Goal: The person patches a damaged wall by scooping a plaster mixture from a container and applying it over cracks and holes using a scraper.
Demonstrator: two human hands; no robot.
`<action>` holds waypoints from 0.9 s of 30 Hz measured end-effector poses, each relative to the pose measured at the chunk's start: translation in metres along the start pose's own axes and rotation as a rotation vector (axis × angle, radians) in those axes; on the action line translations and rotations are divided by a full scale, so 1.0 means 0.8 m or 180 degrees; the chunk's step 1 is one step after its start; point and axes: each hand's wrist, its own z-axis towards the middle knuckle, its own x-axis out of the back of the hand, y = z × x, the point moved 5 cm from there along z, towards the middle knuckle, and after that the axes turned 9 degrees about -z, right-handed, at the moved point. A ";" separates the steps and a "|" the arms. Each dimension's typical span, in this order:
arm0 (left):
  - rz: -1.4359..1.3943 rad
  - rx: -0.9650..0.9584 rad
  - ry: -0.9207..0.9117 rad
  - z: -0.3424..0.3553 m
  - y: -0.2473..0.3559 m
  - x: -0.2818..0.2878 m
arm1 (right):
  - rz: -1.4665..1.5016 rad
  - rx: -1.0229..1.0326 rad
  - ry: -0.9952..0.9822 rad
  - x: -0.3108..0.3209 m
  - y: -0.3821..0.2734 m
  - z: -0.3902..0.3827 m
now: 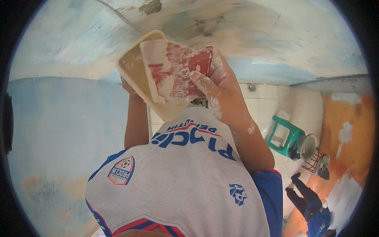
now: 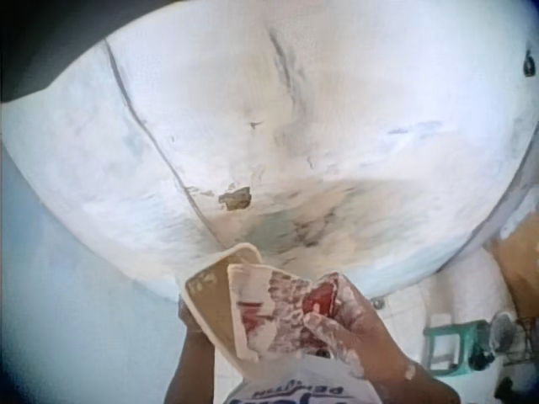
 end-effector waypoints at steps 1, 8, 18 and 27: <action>0.0056 0.0043 0.0307 -0.005 -0.005 0.002 | 0.0224 -0.0035 0.0165 0.007 0.007 0.002; 0.0042 0.0310 0.0596 -0.017 0.002 0.004 | 0.1246 -0.0354 0.0229 0.045 0.072 0.003; -0.0602 0.0957 0.0630 -0.043 0.068 0.046 | 0.1138 0.0981 0.1125 0.028 0.070 0.020; -0.0307 0.1127 0.0777 -0.032 0.160 0.177 | -0.2983 0.1943 0.4085 -0.003 0.106 0.096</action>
